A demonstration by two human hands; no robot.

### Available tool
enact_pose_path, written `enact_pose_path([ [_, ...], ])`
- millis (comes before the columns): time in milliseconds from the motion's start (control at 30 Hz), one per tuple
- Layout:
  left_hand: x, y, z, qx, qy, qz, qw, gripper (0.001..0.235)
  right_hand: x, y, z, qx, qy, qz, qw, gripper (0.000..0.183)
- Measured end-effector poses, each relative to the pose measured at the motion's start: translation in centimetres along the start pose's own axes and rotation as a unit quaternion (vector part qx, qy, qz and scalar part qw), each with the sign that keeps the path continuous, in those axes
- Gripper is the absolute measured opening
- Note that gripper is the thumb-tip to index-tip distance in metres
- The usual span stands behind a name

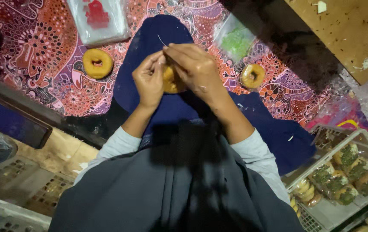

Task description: The person sits on a patterned mat and repeatedly picks up ring-shaped pastries, places them into clear plastic bags, and seals the bags. The packaged pastries are then placed into a white plastic crate.

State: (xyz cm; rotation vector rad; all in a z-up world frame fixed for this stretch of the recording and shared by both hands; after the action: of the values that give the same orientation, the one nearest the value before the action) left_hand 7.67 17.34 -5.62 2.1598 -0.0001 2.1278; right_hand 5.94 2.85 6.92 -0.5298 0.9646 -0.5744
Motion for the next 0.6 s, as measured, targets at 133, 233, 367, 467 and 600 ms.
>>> enact_pose_path([
  [133, 2.1, 0.5, -1.2, 0.015, 0.073, 0.131, 0.989, 0.014, 2.9, 2.7, -1.9, -0.037, 0.059, 0.04, 0.997, 0.04],
  [233, 3.1, 1.0, -1.8, -0.003, 0.087, 0.096, 0.992, 0.013, 9.2, 2.3, -4.1, -0.027, 0.178, 0.062, 0.982, 0.042],
  [367, 3.8, 0.6, -1.3, 0.078, 0.048, -0.052, 0.994, 0.014, 16.9, 0.8, -8.0, -0.076, 0.347, 0.056, 0.933, 0.035],
  [467, 4.9, 1.5, -2.5, 0.069, 0.08, 0.03, 0.994, 0.017, 14.1, 5.0, -14.1, -0.093, 0.367, 0.413, 0.828, 0.059],
  [600, 7.7, 3.5, -3.3, 0.012, 0.255, 0.14, 0.957, 0.036, 13.2, 10.0, -18.1, -0.028, 0.447, 0.482, 0.753, 0.071],
])
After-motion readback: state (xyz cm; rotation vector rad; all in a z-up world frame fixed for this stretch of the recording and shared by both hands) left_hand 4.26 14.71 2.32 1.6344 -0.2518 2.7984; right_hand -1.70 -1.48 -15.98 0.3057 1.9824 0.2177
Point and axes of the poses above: each hand's wrist, its own z-axis towards the middle knuckle, its own y-axis out of the palm, x = y × z, the point moved 8 cm from there along z, towards the middle knuckle
